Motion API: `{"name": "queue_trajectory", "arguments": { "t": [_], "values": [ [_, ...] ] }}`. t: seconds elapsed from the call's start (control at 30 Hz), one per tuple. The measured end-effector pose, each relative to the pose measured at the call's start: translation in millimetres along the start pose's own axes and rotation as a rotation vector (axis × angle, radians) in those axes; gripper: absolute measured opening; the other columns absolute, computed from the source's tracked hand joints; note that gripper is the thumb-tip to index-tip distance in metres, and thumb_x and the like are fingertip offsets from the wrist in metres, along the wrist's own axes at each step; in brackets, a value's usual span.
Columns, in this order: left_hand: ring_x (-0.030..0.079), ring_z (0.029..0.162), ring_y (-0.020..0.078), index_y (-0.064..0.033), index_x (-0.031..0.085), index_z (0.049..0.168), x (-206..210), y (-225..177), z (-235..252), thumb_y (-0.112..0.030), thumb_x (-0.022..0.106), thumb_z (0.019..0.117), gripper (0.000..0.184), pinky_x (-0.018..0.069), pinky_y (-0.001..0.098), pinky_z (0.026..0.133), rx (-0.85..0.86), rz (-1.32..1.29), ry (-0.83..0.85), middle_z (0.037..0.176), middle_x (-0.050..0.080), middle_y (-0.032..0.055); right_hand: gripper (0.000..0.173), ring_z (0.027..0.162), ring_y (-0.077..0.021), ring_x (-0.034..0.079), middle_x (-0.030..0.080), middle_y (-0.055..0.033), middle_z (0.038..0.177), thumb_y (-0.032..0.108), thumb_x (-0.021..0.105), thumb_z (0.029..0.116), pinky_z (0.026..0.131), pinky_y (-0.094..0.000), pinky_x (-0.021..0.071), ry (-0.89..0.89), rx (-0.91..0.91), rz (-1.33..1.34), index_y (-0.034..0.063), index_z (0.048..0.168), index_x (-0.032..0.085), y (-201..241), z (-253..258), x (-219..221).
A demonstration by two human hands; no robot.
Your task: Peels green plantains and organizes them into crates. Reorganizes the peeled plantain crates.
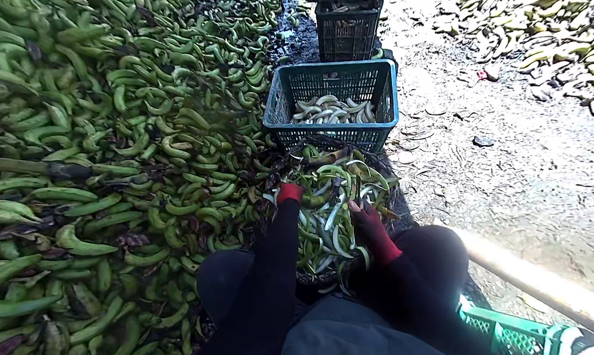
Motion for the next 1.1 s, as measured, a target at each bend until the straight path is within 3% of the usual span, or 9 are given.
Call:
{"name": "queue_trajectory", "arguments": {
  "t": [0.03, 0.13, 0.2, 0.27, 0.4, 0.5, 0.7, 0.93, 1.1],
  "values": [
    [0.062, 0.122, 0.0412, 0.0082, 0.041, 0.145, 0.6, 1.1, -2.6, -0.048, 0.064, 0.0944, 0.079, 0.0495, 0.0603, 0.101, 0.005, -0.013, -0.02, 0.132, 0.061, 0.0285, 0.046, 0.067, -0.0088, 0.054, 0.057, -0.0013, 0.082, 0.044, 0.06, 0.1, 0.065, -0.0277, 0.05, 0.008, 0.01, -0.029, 0.0053, 0.124, 0.059, -1.8, 0.2, 0.1],
    [0.064, 0.114, 0.0447, 0.0027, 0.055, 0.134, 2.5, 8.0, -10.2, -0.052, 0.073, 0.0874, 0.074, 0.0503, 0.0662, 0.094, 0.128, -0.128, -0.076, 0.122, 0.065, 0.0282, 0.062, 0.084, -0.0153, 0.061, 0.063, -0.0077, 0.1, 0.059, 0.06, 0.0958, 0.077, -0.037, 0.0527, 0.049, 0.081, -0.211, 0.0079, 0.131, 0.055, -16.4, 2.4, -1.6],
    [0.064, 0.11, 0.0442, -0.0044, 0.061, 0.131, -0.6, 15.2, -20.4, -0.053, 0.075, 0.0864, 0.067, 0.0499, 0.0675, 0.092, 0.229, -0.224, -0.124, 0.118, 0.067, 0.0255, 0.064, 0.098, -0.0202, 0.064, 0.065, -0.0132, 0.113, 0.053, 0.062, 0.0962, 0.086, -0.0426, 0.0542, 0.067, 0.127, -0.26, 0.0059, 0.137, 0.049, -23.4, 1.8, 0.9],
    [0.063, 0.113, 0.0415, -0.0086, 0.061, 0.134, -4.5, 26.9, -32.6, -0.054, 0.075, 0.0872, 0.067, 0.0492, 0.0653, 0.095, 0.277, -0.33, -0.169, 0.121, 0.066, 0.0223, 0.056, 0.096, -0.0219, 0.063, 0.064, -0.0147, 0.112, 0.044, 0.06, 0.0999, 0.085, -0.0436, 0.0539, 0.099, 0.152, -0.285, 0.0046, 0.138, 0.048, -24.6, -3.0, 6.7],
    [0.065, 0.115, 0.0336, -0.0056, 0.058, 0.137, -7.1, 46.6, -58.4, -0.034, 0.078, 0.0906, 0.058, 0.0501, 0.0564, 0.101, 0.308, -0.529, -0.185, 0.123, 0.067, 0.0194, 0.049, 0.09, -0.0196, 0.065, 0.064, -0.0121, 0.108, 0.039, 0.047, 0.1082, 0.082, -0.0394, 0.0558, 0.226, 0.206, -0.289, 0.0068, 0.146, 0.045, -38.9, -9.6, 21.8],
    [0.067, 0.108, 0.0309, -0.0068, 0.062, 0.132, -5.4, 55.1, -68.4, -0.035, 0.079, 0.0895, 0.054, 0.0525, 0.0548, 0.097, 0.291, -0.579, -0.207, 0.116, 0.07, 0.0174, 0.048, 0.084, -0.0214, 0.061, 0.061, -0.012, 0.103, 0.042, 0.043, 0.1097, 0.078, -0.0421, 0.0528, 0.213, 0.293, -0.379, 0.0095, 0.144, 0.047, -59.0, -6.0, 27.6],
    [0.068, 0.105, 0.0291, -0.0077, 0.061, 0.134, 3.1, 65.8, -69.1, -0.035, 0.079, 0.0895, 0.056, 0.0535, 0.0522, 0.096, 0.237, -0.666, -0.207, 0.115, 0.07, 0.0165, 0.051, 0.085, -0.0245, 0.062, 0.063, -0.0149, 0.103, 0.048, 0.042, 0.109, 0.079, -0.0446, 0.0537, 0.179, 0.316, -0.472, 0.0053, 0.135, 0.054, -74.4, 7.4, 43.4],
    [0.068, 0.105, 0.029, -0.0045, 0.062, 0.13, 20.1, 78.1, -60.4, -0.027, 0.078, 0.0902, 0.049, 0.0533, 0.0514, 0.096, 0.235, -0.672, -0.163, 0.113, 0.071, 0.0167, 0.06, 0.119, -0.0351, 0.062, 0.062, -0.0242, 0.128, 0.049, 0.042, 0.1086, 0.103, -0.0543, 0.0483, 0.173, 0.38, -0.646, 0.001, 0.143, 0.05, -89.9, 8.0, 51.2],
    [0.067, 0.109, 0.0289, -0.0049, 0.062, 0.131, 24.2, 82.3, -55.2, -0.031, 0.075, 0.0931, 0.048, 0.0514, 0.051, 0.099, 0.226, -0.671, -0.14, 0.116, 0.07, 0.0169, 0.063, 0.125, -0.0369, 0.059, 0.062, -0.0244, 0.132, 0.054, 0.039, 0.1076, 0.105, -0.0573, 0.0468, 0.246, 0.488, -0.795, 0.001, 0.139, 0.054, -102.0, 9.4, 47.8]
  ]
}}
Point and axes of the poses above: each hand's wrist, its own z-axis towards the middle knuckle, its own x-axis out of the palm, y = z × x, the point moved 6 cm from there along z, towards the middle knuckle
